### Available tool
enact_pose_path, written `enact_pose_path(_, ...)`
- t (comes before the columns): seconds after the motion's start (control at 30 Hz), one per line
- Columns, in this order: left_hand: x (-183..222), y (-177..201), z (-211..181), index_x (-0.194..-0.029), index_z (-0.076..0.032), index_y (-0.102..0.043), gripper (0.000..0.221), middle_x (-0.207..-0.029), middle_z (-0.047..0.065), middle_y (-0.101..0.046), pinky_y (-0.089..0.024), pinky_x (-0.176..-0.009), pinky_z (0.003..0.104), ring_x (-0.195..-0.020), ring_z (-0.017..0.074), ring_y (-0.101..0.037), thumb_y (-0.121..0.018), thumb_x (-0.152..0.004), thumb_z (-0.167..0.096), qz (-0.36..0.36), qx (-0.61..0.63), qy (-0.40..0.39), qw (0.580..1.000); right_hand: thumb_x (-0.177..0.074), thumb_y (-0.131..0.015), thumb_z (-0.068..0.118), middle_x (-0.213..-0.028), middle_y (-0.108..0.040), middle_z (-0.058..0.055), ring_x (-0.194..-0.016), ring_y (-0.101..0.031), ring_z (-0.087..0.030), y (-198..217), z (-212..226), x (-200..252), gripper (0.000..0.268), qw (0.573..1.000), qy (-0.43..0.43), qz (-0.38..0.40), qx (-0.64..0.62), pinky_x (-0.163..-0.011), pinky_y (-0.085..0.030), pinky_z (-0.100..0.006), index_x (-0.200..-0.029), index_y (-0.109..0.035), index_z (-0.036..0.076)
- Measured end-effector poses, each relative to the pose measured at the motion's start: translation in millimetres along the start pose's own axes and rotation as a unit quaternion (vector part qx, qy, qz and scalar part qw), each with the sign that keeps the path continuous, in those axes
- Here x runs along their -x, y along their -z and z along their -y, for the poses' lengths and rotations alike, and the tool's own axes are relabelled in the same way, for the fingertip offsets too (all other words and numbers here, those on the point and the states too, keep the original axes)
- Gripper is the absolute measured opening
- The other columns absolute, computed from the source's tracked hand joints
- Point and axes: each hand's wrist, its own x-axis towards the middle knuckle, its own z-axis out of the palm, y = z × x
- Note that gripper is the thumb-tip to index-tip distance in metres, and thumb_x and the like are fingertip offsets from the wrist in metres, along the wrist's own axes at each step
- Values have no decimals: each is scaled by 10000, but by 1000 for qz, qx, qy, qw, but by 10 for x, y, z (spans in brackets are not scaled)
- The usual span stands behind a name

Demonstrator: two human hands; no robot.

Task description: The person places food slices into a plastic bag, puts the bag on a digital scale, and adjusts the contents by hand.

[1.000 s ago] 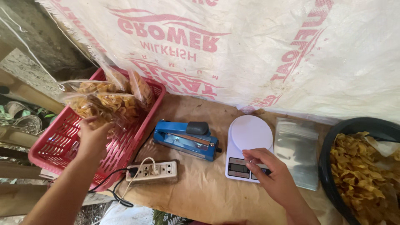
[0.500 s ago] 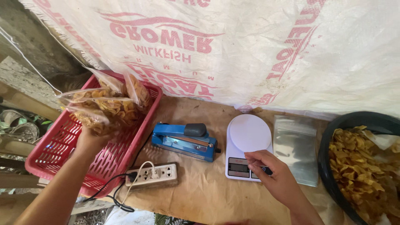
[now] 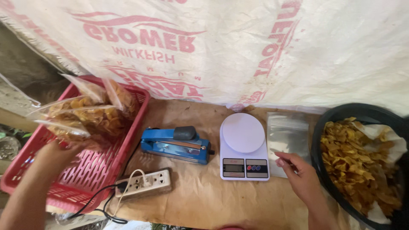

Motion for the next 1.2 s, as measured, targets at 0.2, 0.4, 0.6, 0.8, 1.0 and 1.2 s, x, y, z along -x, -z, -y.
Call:
enact_pose_path(0.2,1098,147,-477,-1255,-3,-695,305,-939,132,-763,-551,-721,330,-814,204,-720,-746,-1022,-192,-240,46,-207,947,-984,-615,276,-1117,-828,-115,-914,-756,-247,145,-474,139,368,976,-151,-33,153,-856,-567,-352,-1301,-740,136)
enact_pose_path(0.4,2190,-1036,-1267,-1220,-159,-706,470,-918,-11,-800,-556,-627,272,-761,89,-727,-677,-787,21,8,149,-274,950,-849,-654,440,-1573,-385,-198,-1470,-366,-376,-127,-675,118,767,876,102,-4,471,-1106,-329,-452,-1476,-495,28)
enact_pose_path(0.6,2930,-2460,-2064,-1143,-87,-736,282,-872,64,-762,-570,-703,319,-762,189,-705,-753,-889,-209,305,168,-362,865,-918,-613,330,-1479,-532,-134,-1413,-470,-312,-1,-655,348,529,922,99,-7,373,-1116,-402,-399,-1367,-580,52)
enact_pose_path(0.8,3184,-3096,-2015,-1184,-32,-707,327,-955,132,-741,-569,-805,344,-884,237,-716,-733,-931,-237,436,131,-388,801,-994,-546,189,-1504,-494,-197,-1340,-504,-396,9,-564,-205,418,942,65,-35,328,-1071,-440,-440,-1396,-556,75)
enact_pose_path(1.0,3140,-3185,-1886,-1181,-20,-702,319,-957,128,-737,-573,-828,323,-895,211,-713,-715,-933,-220,436,170,-354,810,-830,-533,20,-1563,-248,-341,-1517,-154,-532,-171,-703,-1240,707,876,7,-55,479,-1179,-178,-627,-1512,-353,-33)
enact_pose_path(1.2,2866,-2978,-1802,-1161,-39,-716,299,-929,74,-735,-558,-787,302,-841,164,-676,-728,-916,-208,374,200,-323,846,-955,-564,61,-1346,-554,-319,-1358,-471,-462,-140,-567,-1405,383,846,9,-119,520,-1205,-307,-557,-1317,-608,-56)
